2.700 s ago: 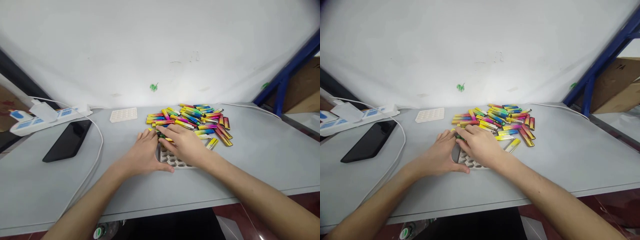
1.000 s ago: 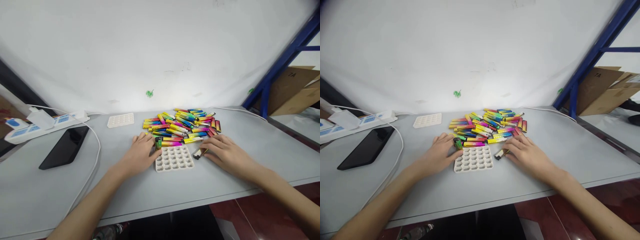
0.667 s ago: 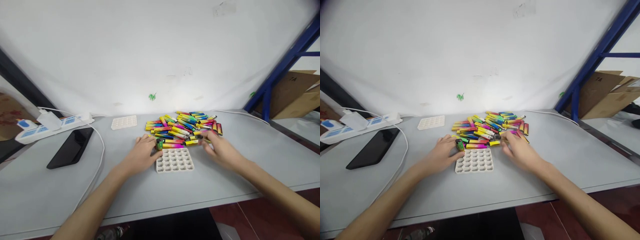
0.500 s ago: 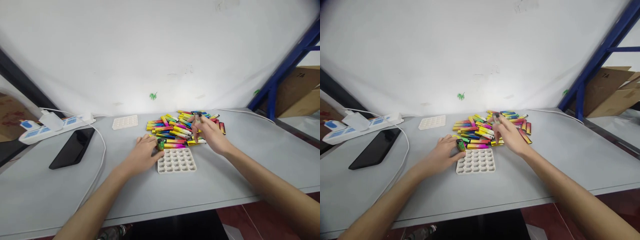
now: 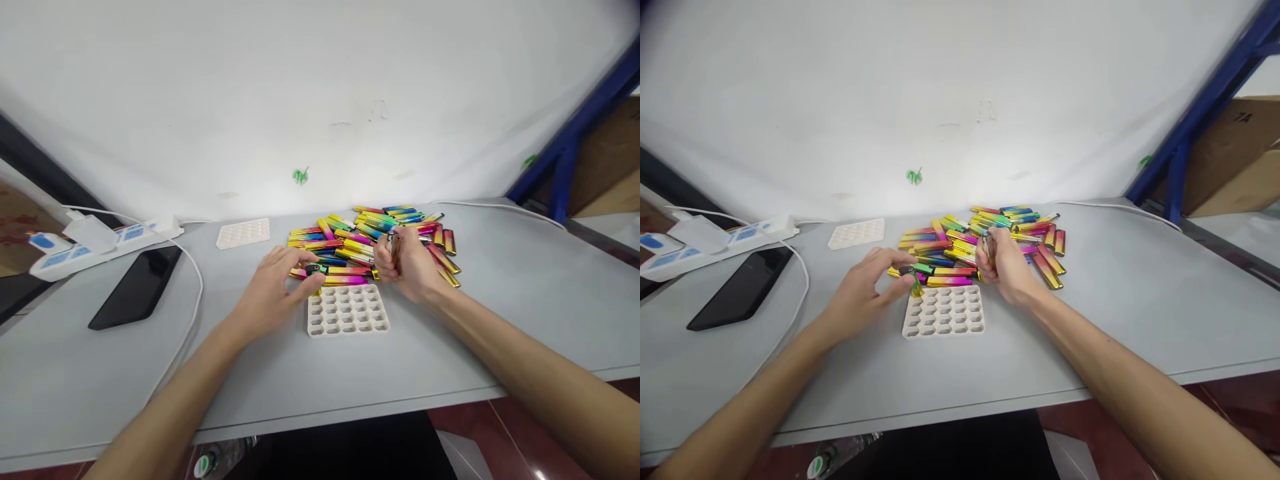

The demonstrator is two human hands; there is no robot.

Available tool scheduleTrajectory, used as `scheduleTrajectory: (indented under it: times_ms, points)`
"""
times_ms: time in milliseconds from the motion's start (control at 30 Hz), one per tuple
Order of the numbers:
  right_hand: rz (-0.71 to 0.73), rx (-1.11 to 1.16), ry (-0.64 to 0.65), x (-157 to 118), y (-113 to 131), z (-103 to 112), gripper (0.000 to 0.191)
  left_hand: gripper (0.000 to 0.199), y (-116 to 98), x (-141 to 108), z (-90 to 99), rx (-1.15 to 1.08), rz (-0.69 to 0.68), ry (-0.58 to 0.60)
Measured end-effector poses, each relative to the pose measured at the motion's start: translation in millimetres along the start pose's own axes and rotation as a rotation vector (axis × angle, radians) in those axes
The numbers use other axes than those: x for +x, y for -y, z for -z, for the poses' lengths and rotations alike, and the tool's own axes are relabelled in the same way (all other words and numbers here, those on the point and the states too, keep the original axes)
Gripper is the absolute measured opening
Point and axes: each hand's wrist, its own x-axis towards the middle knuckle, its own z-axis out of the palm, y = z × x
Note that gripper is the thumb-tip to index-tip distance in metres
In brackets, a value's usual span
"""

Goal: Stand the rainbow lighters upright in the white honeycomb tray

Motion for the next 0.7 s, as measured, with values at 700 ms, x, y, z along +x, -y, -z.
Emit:
scheduleTrajectory:
  times_ms: [700]
  points:
    - [0.025,-0.012,-0.051,0.3,-1.2,-3.8,0.053,0.019,2.9,-2.7,-7.9,0.001,-0.095,-0.028]
